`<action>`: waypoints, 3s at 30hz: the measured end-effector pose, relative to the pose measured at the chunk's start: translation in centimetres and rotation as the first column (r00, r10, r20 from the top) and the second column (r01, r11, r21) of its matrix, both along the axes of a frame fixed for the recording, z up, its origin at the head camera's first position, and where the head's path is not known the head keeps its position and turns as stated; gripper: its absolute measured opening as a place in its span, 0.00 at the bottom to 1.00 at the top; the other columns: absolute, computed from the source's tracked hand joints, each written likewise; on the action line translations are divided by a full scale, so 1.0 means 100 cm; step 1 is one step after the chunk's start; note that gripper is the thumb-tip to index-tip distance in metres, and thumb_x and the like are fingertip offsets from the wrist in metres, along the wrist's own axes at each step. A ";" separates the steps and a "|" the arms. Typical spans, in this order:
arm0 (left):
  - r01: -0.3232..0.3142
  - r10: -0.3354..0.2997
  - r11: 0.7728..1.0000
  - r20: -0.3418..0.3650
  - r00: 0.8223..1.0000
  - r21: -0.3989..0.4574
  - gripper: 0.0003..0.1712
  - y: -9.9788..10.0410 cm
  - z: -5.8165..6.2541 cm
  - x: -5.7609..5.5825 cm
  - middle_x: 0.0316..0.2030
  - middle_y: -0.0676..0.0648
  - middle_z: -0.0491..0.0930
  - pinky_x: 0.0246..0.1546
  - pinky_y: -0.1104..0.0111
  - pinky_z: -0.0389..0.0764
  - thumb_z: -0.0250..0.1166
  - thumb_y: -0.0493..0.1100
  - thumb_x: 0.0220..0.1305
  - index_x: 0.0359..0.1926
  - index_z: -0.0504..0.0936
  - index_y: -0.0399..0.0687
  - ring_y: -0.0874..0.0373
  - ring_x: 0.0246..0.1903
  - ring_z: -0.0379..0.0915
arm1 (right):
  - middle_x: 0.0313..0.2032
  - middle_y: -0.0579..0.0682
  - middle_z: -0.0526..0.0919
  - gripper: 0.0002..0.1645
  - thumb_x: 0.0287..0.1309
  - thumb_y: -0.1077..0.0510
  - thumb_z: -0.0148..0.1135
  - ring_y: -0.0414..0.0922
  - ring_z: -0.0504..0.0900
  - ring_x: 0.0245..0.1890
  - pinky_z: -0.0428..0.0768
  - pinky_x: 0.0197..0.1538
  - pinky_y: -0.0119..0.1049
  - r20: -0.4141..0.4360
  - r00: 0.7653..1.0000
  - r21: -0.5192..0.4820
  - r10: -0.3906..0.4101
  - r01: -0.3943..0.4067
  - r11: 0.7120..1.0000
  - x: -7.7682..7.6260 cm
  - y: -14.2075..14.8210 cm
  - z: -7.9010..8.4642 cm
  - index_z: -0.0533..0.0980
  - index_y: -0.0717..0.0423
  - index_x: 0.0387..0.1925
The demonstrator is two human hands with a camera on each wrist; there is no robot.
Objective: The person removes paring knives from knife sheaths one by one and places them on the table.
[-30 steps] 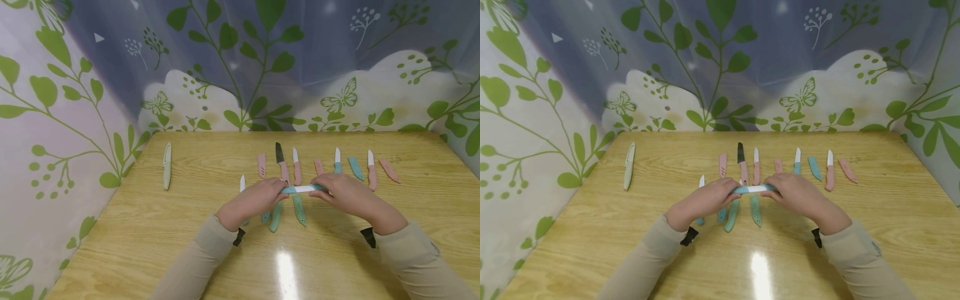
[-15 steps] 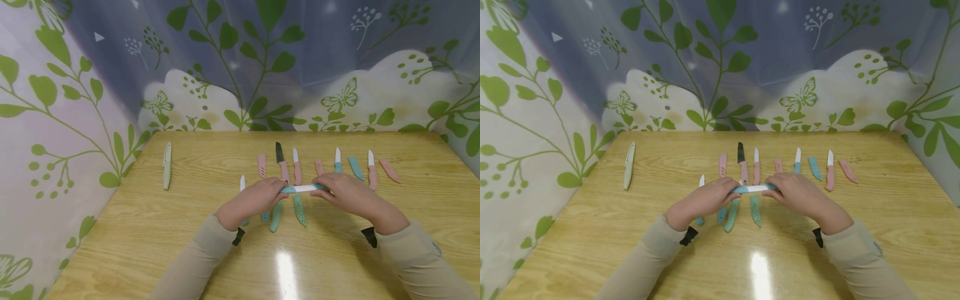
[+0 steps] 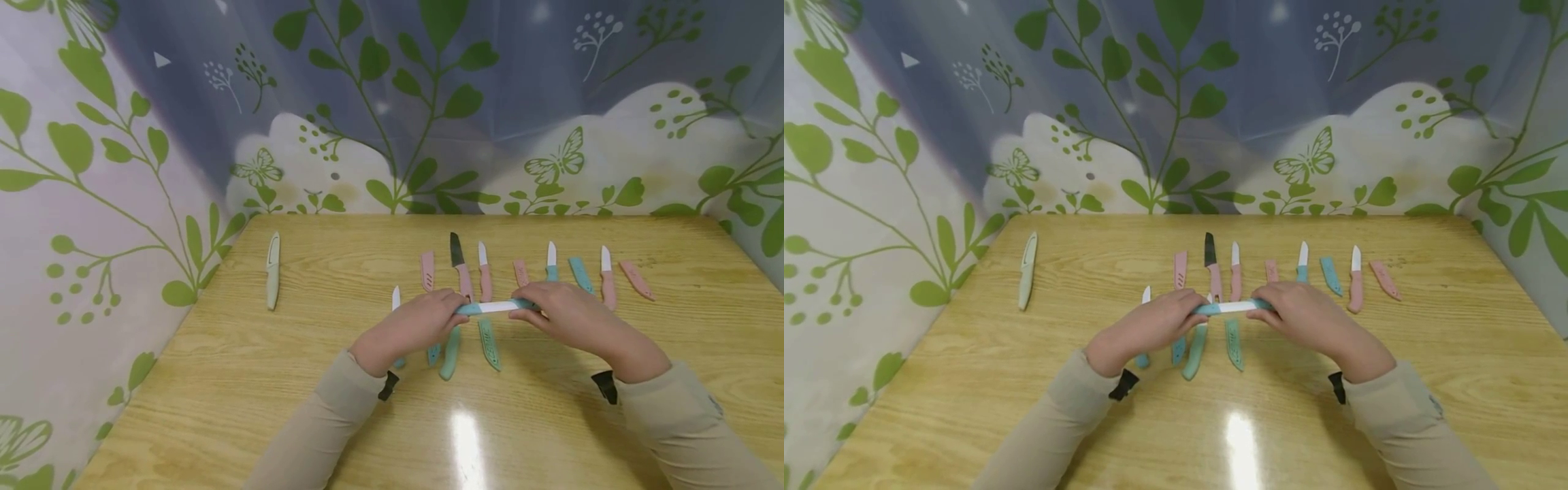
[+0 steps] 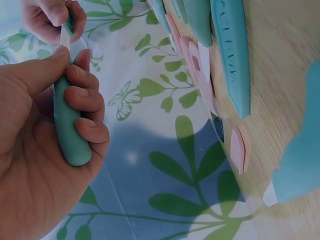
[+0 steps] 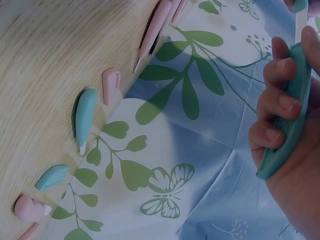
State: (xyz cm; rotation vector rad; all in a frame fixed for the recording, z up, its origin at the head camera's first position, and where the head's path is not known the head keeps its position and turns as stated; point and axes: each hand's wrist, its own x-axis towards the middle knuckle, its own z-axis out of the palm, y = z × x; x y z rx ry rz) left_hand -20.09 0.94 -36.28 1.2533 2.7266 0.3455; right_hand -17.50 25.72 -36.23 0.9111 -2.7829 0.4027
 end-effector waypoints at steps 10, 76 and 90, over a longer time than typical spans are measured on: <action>0.001 -0.001 1.000 -0.010 1.000 0.013 0.18 -0.003 -0.001 -0.002 0.46 0.48 0.80 0.52 0.69 0.76 0.49 0.47 0.75 0.55 0.76 0.42 0.58 0.48 0.76 | 0.25 0.41 0.78 0.07 0.58 0.56 0.67 0.33 0.71 0.23 0.72 0.28 0.32 -0.011 1.000 -0.008 -0.027 0.027 1.000 -0.001 0.004 0.002 0.79 0.55 0.35; -0.286 0.303 0.691 -0.094 0.948 -0.664 0.22 0.146 -0.020 -0.003 0.18 0.57 0.64 0.20 0.72 0.53 0.50 0.65 0.69 0.25 0.76 0.62 0.63 0.16 0.51 | 0.14 0.46 0.69 0.27 0.71 0.48 0.47 0.40 0.65 0.15 0.69 0.26 0.34 0.549 0.737 0.353 -0.394 0.223 0.909 -0.013 0.035 -0.019 0.69 0.54 0.15; -0.268 0.303 0.720 -0.057 0.951 -0.640 0.19 0.148 -0.020 -0.007 0.28 0.61 0.77 0.26 0.74 0.66 0.51 0.65 0.69 0.34 0.83 0.65 0.67 0.25 0.68 | 0.15 0.45 0.67 0.27 0.70 0.47 0.49 0.40 0.65 0.16 0.67 0.25 0.33 0.511 0.766 0.375 -0.390 0.210 0.903 -0.012 0.035 -0.024 0.70 0.52 0.15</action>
